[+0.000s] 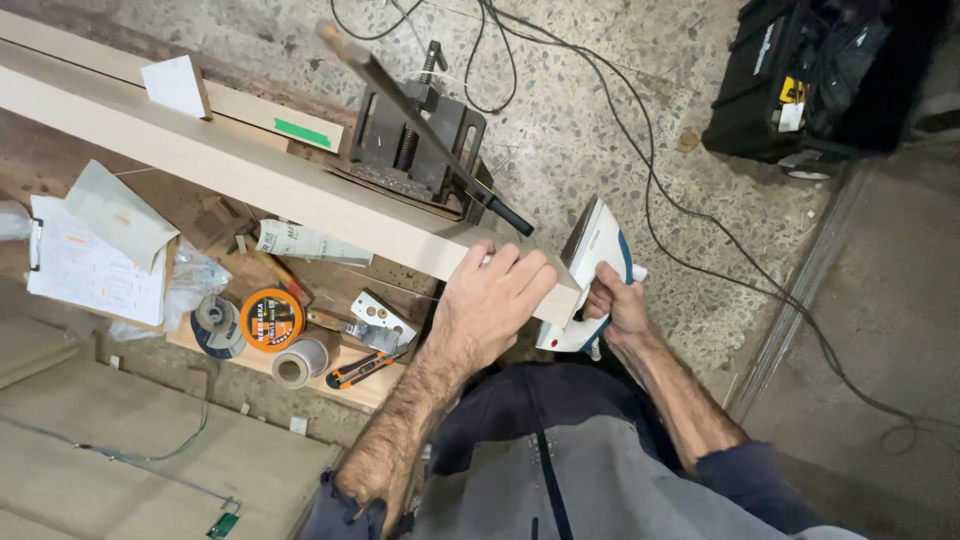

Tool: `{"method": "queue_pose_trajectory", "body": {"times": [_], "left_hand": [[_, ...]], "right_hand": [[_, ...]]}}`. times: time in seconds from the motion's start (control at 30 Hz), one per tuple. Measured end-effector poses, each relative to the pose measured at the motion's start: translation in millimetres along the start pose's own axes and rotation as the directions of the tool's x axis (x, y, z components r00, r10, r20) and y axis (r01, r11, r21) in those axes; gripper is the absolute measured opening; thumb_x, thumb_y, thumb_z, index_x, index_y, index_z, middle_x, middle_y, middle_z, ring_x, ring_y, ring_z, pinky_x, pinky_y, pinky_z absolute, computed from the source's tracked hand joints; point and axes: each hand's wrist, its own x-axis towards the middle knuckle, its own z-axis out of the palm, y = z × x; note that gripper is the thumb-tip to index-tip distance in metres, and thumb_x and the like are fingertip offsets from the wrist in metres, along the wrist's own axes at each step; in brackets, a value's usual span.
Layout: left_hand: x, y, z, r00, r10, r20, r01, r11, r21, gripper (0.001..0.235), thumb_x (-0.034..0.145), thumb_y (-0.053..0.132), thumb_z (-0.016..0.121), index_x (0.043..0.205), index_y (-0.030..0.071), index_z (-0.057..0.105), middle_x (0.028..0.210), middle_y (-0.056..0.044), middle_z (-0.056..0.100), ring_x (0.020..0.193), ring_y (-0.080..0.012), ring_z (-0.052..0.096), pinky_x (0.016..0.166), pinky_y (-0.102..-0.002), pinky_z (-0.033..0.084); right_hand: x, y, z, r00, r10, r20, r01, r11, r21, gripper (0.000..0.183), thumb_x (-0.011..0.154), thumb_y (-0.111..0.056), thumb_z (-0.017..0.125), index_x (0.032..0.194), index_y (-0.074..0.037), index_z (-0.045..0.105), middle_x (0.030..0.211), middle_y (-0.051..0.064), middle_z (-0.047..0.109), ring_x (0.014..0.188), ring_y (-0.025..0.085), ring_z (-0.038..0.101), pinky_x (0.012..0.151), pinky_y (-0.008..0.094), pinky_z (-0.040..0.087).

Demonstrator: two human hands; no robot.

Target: The recorder applies and adheres a veneer edging strip to the side of a wooden board using a clothes iron.

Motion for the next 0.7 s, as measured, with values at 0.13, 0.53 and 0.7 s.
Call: {"method": "queue_pose_trajectory", "body": {"times": [0.13,0.53,0.7], "left_hand": [[-3,4,-6,1.0,-0.001,0.01,0.0,1.0,0.01,0.059,0.057,0.015,0.081,0.11,0.012,0.057,0.106,-0.005,0.056,0.103,-0.0257,0.057,0.093,-0.046,0.045],[-14,3,8,0.992,0.032,-0.123,-0.023,0.997,0.076,0.058,0.066,0.013,0.086,0.116,0.013,0.057,0.112,-0.004,0.058,0.108,-0.0241,0.056,0.093,-0.043,0.045],[-13,7,-1,0.999,0.014,-0.046,-0.013,0.999,0.036,0.066,0.058,0.014,0.088,0.116,0.012,0.057,0.111,-0.004,0.057,0.108,-0.025,0.057,0.094,-0.044,0.044]], "right_hand": [[-20,-17,18,1.0,-0.003,0.022,0.002,1.0,0.011,0.033,0.095,-0.032,0.075,0.078,-0.014,0.053,0.058,-0.009,0.035,0.048,0.004,0.035,0.043,0.023,0.031],[-67,-58,55,0.988,-0.128,0.088,0.132,0.99,-0.042,0.03,0.095,-0.032,0.075,0.081,-0.012,0.057,0.055,-0.008,0.036,0.044,0.005,0.035,0.041,0.025,0.031],[-80,-67,63,0.989,-0.137,0.06,0.141,0.988,-0.059,0.031,0.097,-0.032,0.074,0.084,-0.009,0.059,0.057,-0.007,0.037,0.046,0.006,0.037,0.042,0.025,0.033]]}}
